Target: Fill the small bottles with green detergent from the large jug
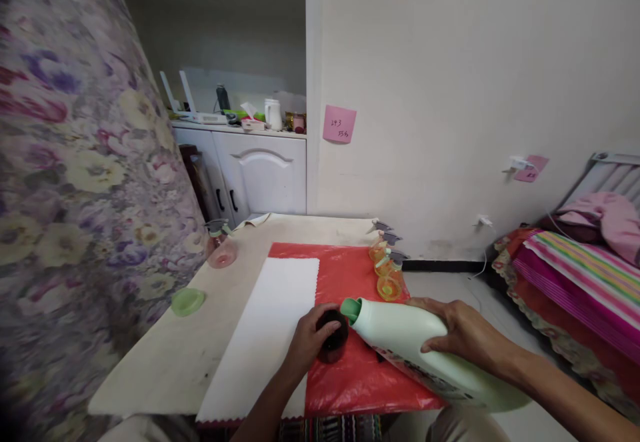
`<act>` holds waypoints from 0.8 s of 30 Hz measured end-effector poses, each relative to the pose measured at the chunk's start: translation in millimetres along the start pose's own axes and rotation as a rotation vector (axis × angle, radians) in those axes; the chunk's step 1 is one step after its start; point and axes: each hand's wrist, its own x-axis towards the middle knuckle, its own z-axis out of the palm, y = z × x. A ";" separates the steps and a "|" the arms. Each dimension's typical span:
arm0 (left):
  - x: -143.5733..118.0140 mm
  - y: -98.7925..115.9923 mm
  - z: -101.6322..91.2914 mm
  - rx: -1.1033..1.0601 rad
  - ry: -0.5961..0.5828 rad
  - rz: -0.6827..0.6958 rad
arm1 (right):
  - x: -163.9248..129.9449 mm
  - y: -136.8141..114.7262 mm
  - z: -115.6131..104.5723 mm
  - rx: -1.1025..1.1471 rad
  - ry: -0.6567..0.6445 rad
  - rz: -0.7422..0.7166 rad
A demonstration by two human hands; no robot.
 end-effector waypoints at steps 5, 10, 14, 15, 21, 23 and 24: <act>1.3 -0.9 -2.2 -0.008 -0.010 0.000 | 4.8 -5.6 0.1 -0.029 -0.052 -0.002; 2.4 -3.9 -4.6 -0.017 -0.035 0.016 | 10.6 -8.9 0.3 -0.056 -0.068 0.016; 2.4 -7.5 -4.8 -0.039 -0.040 0.029 | 14.0 -10.0 -1.4 -0.133 -0.110 -0.006; 2.2 -8.2 -4.7 -0.045 -0.040 0.032 | 14.5 -10.5 -1.8 -0.147 -0.114 -0.010; 2.1 -9.1 -7.2 -0.066 -0.063 0.047 | 17.2 -13.5 -2.9 -0.191 -0.129 -0.025; 3.8 -7.9 -9.8 -0.071 -0.095 0.050 | 18.2 -14.6 -3.9 -0.197 -0.147 -0.036; 5.1 -6.9 -11.4 -0.071 -0.115 0.052 | 18.7 -15.1 -4.7 -0.200 -0.158 -0.040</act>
